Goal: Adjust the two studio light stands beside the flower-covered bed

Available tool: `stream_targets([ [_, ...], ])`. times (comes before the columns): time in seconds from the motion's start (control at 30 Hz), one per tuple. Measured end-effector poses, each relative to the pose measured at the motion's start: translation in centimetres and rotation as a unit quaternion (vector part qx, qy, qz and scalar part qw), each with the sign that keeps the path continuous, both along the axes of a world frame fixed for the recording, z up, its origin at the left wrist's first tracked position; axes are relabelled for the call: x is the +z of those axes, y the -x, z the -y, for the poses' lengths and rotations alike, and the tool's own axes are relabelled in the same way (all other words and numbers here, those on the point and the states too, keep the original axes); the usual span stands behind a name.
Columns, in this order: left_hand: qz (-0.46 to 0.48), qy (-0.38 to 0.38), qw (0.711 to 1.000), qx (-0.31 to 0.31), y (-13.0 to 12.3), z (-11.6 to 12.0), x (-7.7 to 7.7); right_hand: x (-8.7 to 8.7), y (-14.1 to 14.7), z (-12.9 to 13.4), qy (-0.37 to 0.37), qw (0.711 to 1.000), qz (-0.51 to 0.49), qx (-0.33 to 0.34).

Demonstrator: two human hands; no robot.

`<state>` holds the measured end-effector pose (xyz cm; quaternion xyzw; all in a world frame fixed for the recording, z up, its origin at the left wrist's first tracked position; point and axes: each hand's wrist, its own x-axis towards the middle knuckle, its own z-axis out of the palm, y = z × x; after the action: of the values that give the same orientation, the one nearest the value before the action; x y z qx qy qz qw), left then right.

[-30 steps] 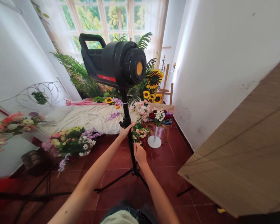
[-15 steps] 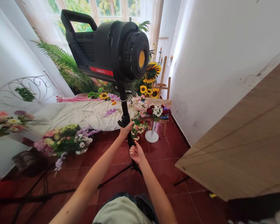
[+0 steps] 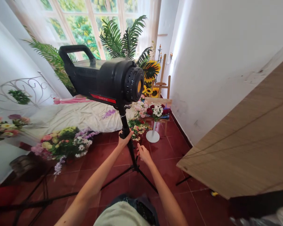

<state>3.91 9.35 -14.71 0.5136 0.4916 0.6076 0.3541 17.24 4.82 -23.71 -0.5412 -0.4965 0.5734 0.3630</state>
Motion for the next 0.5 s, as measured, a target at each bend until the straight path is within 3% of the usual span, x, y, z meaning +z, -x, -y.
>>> stream_targets([
  [0.07,-0.020,0.002,1.000,-0.007,0.3,-0.3,0.4,0.2,1.1,-0.2,0.062,0.997,-0.031,0.047],
  [0.13,-0.027,0.009,1.000,0.004,0.4,-0.3,0.1,0.6,2.0,-0.3,0.063,0.995,-0.042,0.069],
  [0.27,-0.012,0.017,1.000,0.019,0.4,-0.2,-1.5,1.8,2.1,0.1,-0.107,0.992,0.066,0.023],
  [0.37,-0.001,0.015,1.000,0.002,0.3,-0.1,-2.4,2.6,1.3,0.7,-0.245,0.946,0.214,-0.003],
  [0.43,0.013,0.018,1.000,-0.005,0.3,-0.1,-2.8,3.0,1.0,1.0,-0.278,0.921,0.274,-0.005],
  [0.5,0.027,0.027,0.999,-0.005,0.3,-0.1,-3.0,3.2,0.8,1.4,-0.278,0.914,0.296,-0.005],
])
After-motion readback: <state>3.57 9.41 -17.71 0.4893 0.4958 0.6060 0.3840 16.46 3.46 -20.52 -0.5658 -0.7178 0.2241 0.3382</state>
